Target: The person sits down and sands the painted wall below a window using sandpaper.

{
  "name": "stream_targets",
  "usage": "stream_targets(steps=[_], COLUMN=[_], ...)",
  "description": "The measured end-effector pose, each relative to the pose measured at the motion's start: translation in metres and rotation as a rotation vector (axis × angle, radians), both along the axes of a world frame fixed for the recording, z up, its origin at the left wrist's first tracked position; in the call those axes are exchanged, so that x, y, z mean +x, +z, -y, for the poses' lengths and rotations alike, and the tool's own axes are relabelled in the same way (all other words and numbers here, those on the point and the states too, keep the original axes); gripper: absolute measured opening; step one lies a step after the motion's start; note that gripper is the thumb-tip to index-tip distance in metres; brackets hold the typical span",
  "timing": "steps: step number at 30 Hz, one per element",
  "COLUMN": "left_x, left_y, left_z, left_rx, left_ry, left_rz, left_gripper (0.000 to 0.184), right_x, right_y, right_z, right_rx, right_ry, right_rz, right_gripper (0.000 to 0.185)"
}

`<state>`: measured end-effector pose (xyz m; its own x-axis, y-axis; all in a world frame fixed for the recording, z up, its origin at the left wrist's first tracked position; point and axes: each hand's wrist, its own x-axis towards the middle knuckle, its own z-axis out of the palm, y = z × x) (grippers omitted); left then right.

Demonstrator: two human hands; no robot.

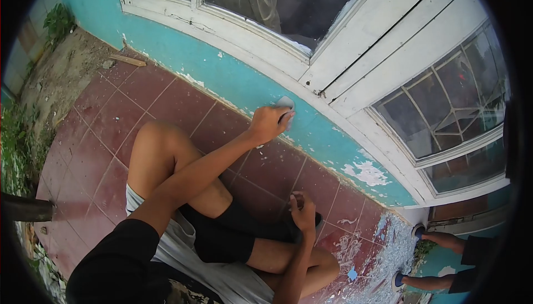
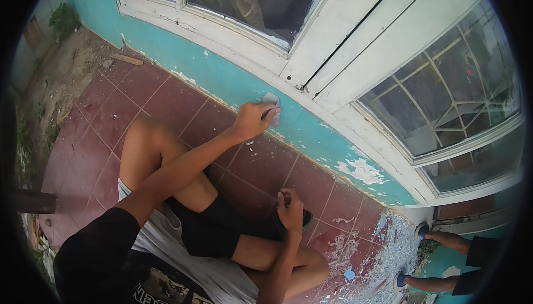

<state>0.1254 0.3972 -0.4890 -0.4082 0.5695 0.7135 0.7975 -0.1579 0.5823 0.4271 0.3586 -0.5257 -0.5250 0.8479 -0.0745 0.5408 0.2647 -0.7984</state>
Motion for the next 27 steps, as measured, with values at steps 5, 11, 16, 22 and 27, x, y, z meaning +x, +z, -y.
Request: stream_targets(steps=[5, 11, 16, 22, 27], left_x=[-0.008, -0.016, -0.005, -0.022, -0.008], left_y=[0.018, 0.014, -0.010, 0.032, 0.006], left_z=[-0.002, -0.002, -0.007, 0.007, -0.001], left_rx=[0.113, 0.053, 0.095, 0.080, 0.138], left_ry=[0.055, 0.005, 0.010, 0.058, 0.045], left_rz=[0.239, 0.089, -0.015, 0.321, -0.034], left_gripper=[0.020, 0.020, 0.017, 0.019, 0.017], right_x=[0.011, 0.008, 0.006, 0.016, 0.001], right_y=[-0.011, -0.005, 0.007, -0.013, -0.003], right_z=[-0.006, -0.005, 0.002, -0.008, 0.002], right_rx=[0.054, -0.002, 0.004, 0.037, 0.014], right_ry=[0.044, 0.027, 0.001, 0.036, -0.004], right_rz=[0.044, 0.029, 0.001, -0.020, -0.004], right_gripper=[0.018, 0.018, 0.015, 0.016, 0.016])
